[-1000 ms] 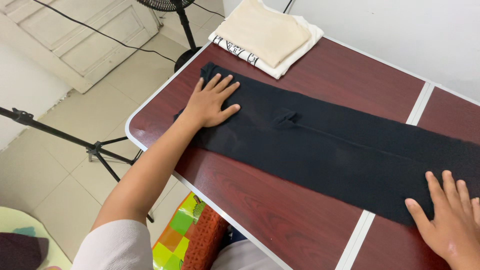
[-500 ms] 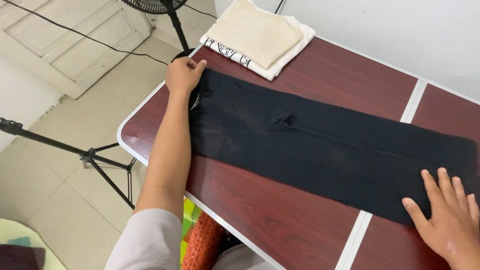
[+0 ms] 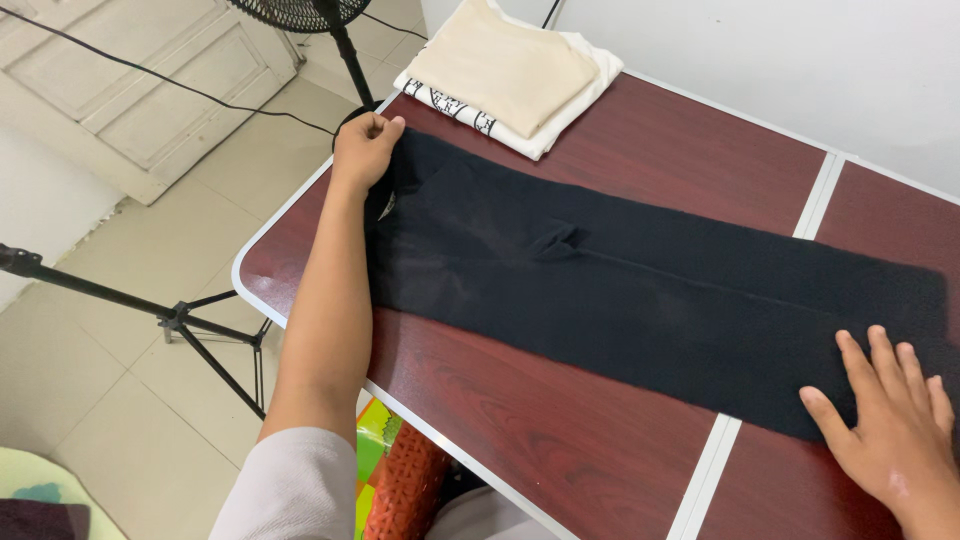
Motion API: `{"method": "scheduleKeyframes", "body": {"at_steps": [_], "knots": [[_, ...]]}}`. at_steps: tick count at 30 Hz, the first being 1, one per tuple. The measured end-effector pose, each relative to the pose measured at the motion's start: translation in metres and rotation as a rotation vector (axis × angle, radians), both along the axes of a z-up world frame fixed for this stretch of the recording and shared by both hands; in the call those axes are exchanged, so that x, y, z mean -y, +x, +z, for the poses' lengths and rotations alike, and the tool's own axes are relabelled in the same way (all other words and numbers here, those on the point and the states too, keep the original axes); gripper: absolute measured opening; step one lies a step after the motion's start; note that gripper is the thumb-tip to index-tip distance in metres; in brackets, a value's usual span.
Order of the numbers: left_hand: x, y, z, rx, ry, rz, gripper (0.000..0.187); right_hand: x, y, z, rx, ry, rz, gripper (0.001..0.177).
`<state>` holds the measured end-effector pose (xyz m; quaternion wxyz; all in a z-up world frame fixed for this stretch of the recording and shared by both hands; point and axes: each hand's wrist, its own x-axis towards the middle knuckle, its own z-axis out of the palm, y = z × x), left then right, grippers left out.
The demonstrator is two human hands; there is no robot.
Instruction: The person folds a black t-shirt on a table by tucking the sleeves inward and smoothing the fabric by hand.
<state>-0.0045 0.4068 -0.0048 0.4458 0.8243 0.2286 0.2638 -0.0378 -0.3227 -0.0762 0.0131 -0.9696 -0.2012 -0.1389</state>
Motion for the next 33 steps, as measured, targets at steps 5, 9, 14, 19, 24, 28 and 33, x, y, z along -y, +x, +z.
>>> {"method": "scheduleKeyframes", "body": {"at_steps": [5, 9, 14, 19, 24, 28, 33], "knots": [[-0.001, 0.002, -0.002, 0.102, -0.101, -0.051, 0.030, 0.002, -0.001, 0.000, 0.006, 0.011, 0.021, 0.085], [0.000, 0.000, 0.000, 0.043, 0.131, 0.000, 0.028, 0.002, -0.001, -0.001, 0.007, 0.014, 0.015, 0.086], [0.021, -0.004, 0.016, -0.195, 0.349, 0.122, 0.030, 0.001, -0.001, 0.000, -0.005, 0.004, 0.007, 0.086], [0.022, -0.017, 0.030, -0.223, 0.393, 0.132, 0.032, 0.005, 0.001, -0.001, -0.021, 0.018, 0.015, 0.085], [0.006, -0.038, 0.052, -0.371, 0.174, -0.101, 0.032, 0.001, 0.013, 0.002, -0.056, -0.098, -0.045, 0.088], [0.024, -0.044, 0.066, -0.616, 0.022, -0.308, 0.035, -0.037, 0.007, 0.028, -0.105, -0.157, -0.107, 0.087], [0.040, -0.048, 0.086, -0.765, 0.174, -0.276, 0.028, -0.117, 0.014, 0.056, -0.271, 0.125, -0.186, 0.087]]}}
